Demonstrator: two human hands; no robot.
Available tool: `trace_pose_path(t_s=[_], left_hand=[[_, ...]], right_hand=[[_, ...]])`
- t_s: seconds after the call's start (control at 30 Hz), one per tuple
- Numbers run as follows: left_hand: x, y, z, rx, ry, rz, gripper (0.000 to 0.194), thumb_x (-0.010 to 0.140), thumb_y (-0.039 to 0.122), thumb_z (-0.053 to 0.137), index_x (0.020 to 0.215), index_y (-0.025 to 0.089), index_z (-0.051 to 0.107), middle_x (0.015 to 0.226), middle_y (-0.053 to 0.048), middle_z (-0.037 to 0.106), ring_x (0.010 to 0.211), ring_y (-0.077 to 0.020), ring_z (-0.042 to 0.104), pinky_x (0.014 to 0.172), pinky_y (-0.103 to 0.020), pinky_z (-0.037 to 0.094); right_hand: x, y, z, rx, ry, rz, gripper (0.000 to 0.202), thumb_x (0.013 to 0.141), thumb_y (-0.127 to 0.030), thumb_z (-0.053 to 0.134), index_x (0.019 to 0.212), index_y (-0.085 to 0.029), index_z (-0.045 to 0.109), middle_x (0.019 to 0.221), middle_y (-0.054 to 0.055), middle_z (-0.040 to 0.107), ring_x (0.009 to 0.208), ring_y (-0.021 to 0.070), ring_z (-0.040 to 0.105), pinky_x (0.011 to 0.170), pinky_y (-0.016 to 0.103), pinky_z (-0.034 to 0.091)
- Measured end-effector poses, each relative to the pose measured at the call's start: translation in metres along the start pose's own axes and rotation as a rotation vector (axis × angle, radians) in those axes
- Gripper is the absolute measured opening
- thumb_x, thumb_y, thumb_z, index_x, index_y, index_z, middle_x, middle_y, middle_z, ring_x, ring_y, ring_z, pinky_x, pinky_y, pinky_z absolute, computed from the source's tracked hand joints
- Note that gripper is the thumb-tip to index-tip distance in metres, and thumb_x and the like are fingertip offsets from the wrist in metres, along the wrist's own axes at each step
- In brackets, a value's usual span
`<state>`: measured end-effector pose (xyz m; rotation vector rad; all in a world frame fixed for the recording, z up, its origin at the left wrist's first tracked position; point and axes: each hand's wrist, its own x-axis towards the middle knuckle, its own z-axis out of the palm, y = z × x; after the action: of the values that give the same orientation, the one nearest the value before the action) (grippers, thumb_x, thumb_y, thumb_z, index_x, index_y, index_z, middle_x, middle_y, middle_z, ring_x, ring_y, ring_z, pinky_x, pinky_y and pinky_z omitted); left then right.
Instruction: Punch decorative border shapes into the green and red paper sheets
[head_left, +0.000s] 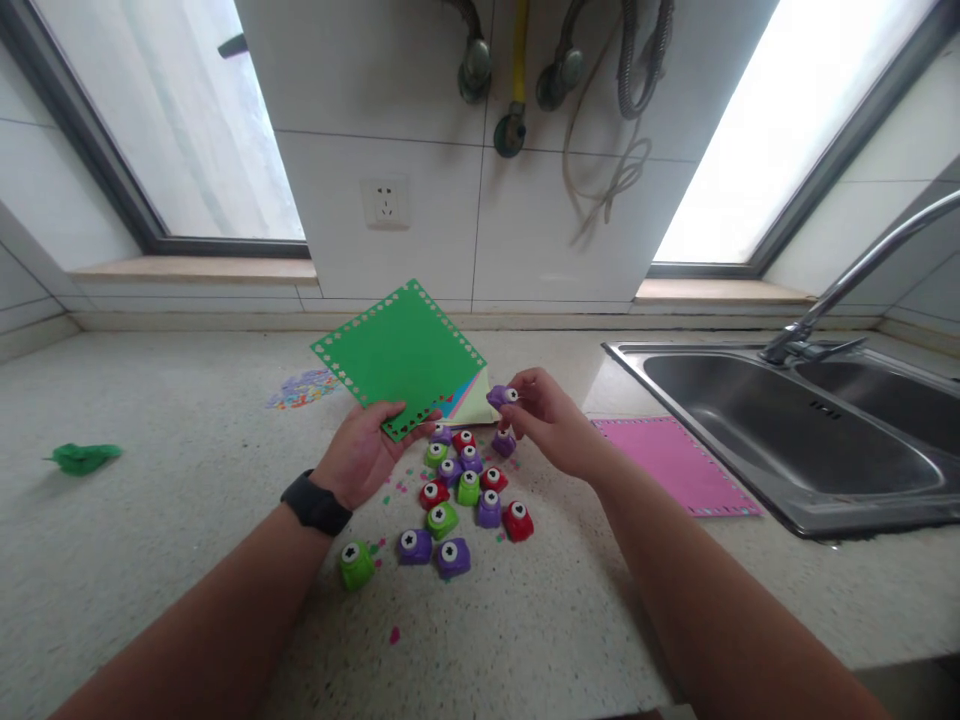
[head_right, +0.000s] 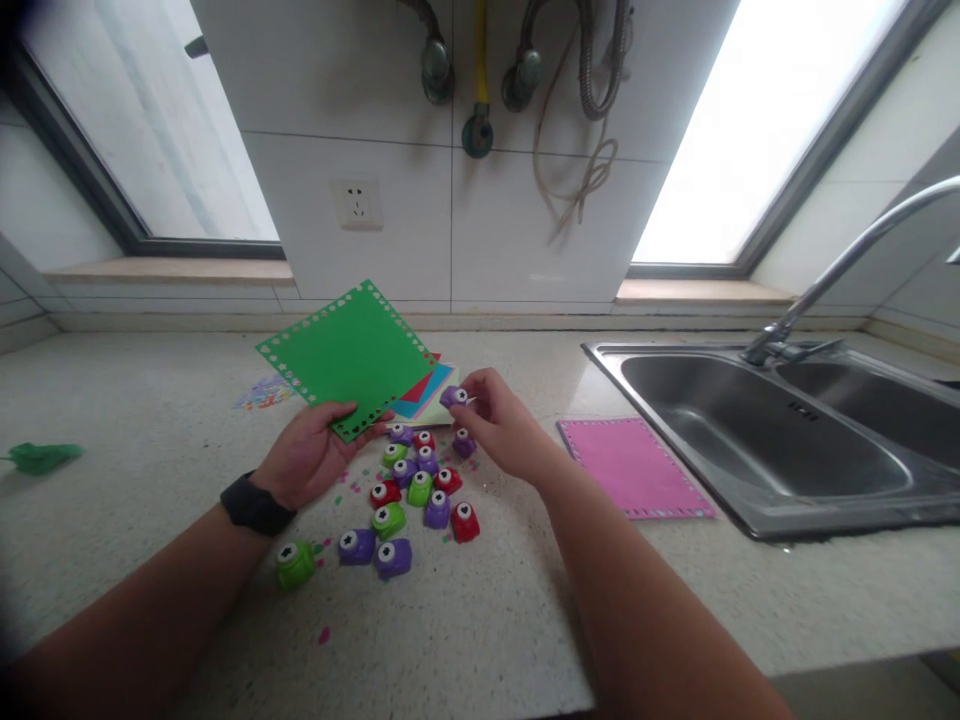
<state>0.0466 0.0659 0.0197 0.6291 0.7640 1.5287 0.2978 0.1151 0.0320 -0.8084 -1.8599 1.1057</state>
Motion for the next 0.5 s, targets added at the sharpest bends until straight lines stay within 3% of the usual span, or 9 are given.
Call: trace_pose_path(t_s=[0.27,0.5], left_hand=[[-0.007,-0.004,0.005,0.093,-0.054,0.035,0.042,0.083,0.009,0.075,0.123,0.016,0.067,0.099,-0.007,0.079,0.084,-0.0221,0.077,0.074,-0.030,0.065],[-0.010,-0.006,0.007,0.134,-0.077,0.050,0.046,0.079,0.014,0.082,0.123,0.018,0.068,0.109,-0.009,0.078,0.089,-0.0218,0.077,0.076,-0.027,0.066]], right_hand=[[0.001,-0.016,0.010,0.625,0.225,0.000,0.033,0.081,-0.035,0.081,0.094,-0.024,0.052,0.082,-0.004,0.064,0.073,0.0141,0.067,0.068,0.030,0.049],[-0.002,-0.016,0.014,0.626,0.230,-0.020,0.038,0.075,-0.030,0.086,0.103,-0.024,0.061,0.089,-0.001,0.068,0.077,0.0140,0.069,0.077,0.032,0.053]])
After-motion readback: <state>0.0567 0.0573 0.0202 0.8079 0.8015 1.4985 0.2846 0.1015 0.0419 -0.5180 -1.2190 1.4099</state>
